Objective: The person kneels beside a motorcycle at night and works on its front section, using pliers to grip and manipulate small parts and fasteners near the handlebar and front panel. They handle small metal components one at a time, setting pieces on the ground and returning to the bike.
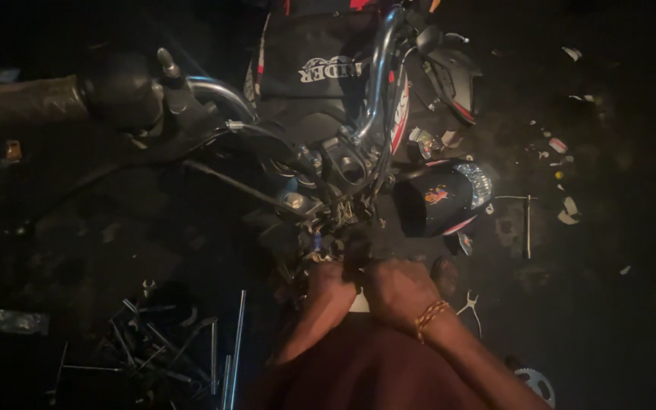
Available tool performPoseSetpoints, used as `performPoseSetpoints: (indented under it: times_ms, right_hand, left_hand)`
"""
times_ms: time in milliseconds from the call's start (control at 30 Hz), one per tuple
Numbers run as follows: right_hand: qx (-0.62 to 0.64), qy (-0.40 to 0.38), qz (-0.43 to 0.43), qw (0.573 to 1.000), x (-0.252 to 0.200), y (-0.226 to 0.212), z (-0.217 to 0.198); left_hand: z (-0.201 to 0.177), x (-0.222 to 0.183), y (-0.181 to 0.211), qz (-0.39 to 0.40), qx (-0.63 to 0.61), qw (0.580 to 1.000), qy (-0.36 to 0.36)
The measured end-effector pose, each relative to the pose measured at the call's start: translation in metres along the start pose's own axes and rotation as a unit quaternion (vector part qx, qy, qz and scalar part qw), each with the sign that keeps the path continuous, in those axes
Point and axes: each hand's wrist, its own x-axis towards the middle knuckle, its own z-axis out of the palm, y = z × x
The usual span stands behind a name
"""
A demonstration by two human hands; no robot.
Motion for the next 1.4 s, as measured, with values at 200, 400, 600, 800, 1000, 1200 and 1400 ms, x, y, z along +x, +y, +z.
performPoseSetpoints:
  times_ms: [200,400,600,800,1000,1200,1400]
  right_hand:
    - [0.018,0.126,-0.044,0.991,-0.006,0.014,0.028]
    - [0.159,-0.116,-0.068,0.978,-0.051,-0.074,-0.094]
    - [0.430,0.072,0.213,0.875,-0.046,0.014,-0.047]
    - [0.552,0.145,0.209,0.794,-0.050,0.062,0.016]
    - [0.264,0.107,0.150,0.947,-0.045,0.059,0.030]
    - [0.310,0.034,0.230,0.922,-0.040,0.061,0.033]
    - [0.454,0.012,0.218,0.864,-0.019,0.036,0.035]
  left_hand:
    - [0.034,0.027,-0.034,-0.005,-0.198,0.979,0.050]
    - [0.026,0.027,-0.059,0.070,-0.475,0.861,-0.171]
    - [0.026,0.023,-0.042,-0.071,-0.482,0.872,-0.033]
    - [-0.018,-0.021,0.009,0.094,-0.214,0.969,-0.085]
    - [-0.034,-0.036,0.026,0.072,-0.034,0.997,0.003]
    - [-0.022,-0.026,0.004,0.045,-0.034,0.998,-0.036]
    - [-0.013,-0.019,-0.021,-0.048,-0.387,0.913,-0.125]
